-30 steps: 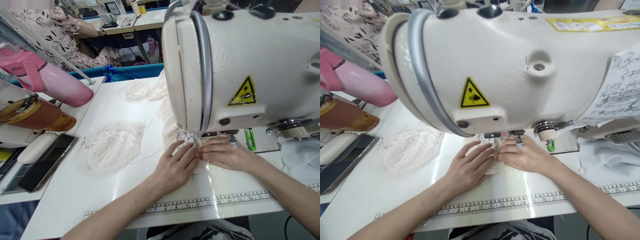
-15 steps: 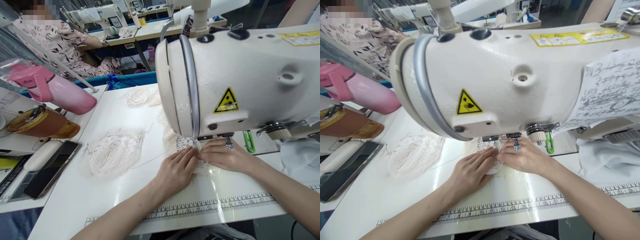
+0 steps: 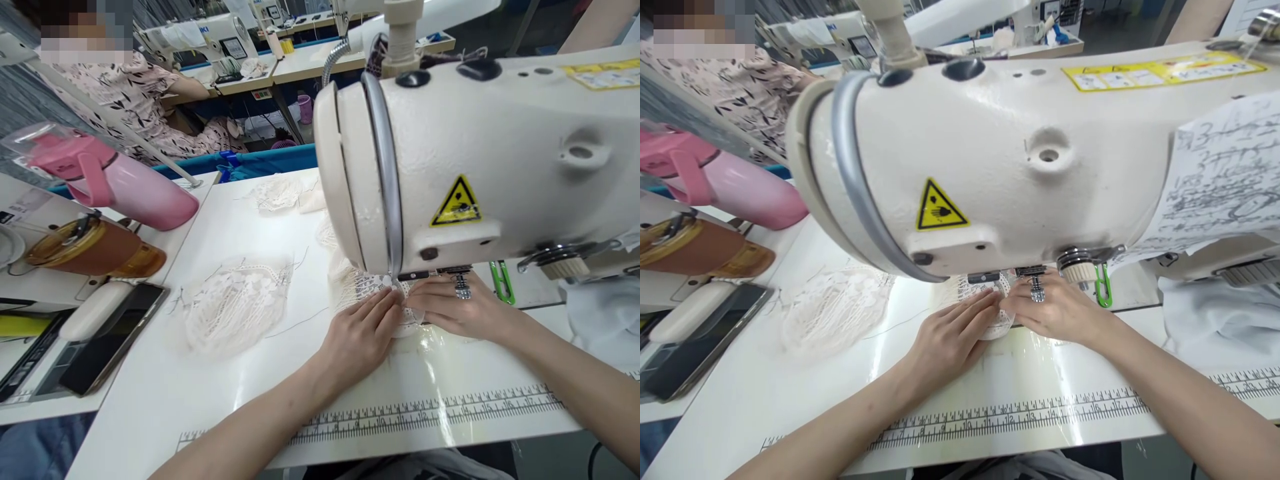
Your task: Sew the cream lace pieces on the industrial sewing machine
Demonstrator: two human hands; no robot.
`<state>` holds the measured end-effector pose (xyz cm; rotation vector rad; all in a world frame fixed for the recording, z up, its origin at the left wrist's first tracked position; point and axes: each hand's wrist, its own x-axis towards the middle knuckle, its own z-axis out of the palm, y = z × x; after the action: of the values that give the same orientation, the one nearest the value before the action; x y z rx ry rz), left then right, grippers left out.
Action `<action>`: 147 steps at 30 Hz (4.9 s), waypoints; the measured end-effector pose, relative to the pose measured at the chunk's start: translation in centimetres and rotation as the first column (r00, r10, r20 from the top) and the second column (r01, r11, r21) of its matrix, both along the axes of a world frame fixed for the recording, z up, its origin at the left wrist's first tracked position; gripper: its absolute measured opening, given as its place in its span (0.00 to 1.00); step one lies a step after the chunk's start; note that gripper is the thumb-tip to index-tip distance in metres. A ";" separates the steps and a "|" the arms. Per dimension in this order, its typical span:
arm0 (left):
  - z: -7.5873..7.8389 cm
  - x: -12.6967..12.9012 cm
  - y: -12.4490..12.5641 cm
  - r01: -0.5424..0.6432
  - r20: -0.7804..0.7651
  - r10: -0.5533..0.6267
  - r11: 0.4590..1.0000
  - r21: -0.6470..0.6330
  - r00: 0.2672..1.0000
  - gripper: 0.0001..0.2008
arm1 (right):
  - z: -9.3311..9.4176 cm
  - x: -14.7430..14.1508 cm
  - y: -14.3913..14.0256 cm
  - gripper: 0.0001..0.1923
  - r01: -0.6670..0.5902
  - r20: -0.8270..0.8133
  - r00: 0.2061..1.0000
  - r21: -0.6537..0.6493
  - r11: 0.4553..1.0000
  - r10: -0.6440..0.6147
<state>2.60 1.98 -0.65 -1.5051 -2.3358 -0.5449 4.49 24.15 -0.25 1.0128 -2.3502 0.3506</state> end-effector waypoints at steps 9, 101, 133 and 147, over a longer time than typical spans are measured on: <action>0.0 -0.2 -0.4 0.013 -0.014 -0.013 1.000 -0.024 1.000 0.12 | 0.8 0.2 -0.6 0.10 0.025 -0.052 0.998 0.008 1.000 -0.024; -0.3 -1.8 -0.7 -0.148 0.009 0.150 0.983 -0.104 0.989 0.09 | -2.0 0.5 -3.0 0.09 0.172 0.013 0.985 0.103 0.980 -0.174; -0.4 -1.4 -0.2 -0.183 -0.073 0.175 0.973 -0.140 0.982 0.18 | -1.1 0.4 -2.2 0.10 0.358 -0.198 0.926 0.188 0.915 -0.322; -0.6 -1.5 -0.3 -0.074 -0.215 0.041 0.986 -0.147 0.976 0.17 | -0.4 0.0 -1.4 0.14 0.247 0.100 0.963 0.047 0.968 -0.251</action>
<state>1.05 1.70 -1.20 -1.4744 -2.2903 -0.1816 4.47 22.74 -0.68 0.7161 -2.5508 0.2722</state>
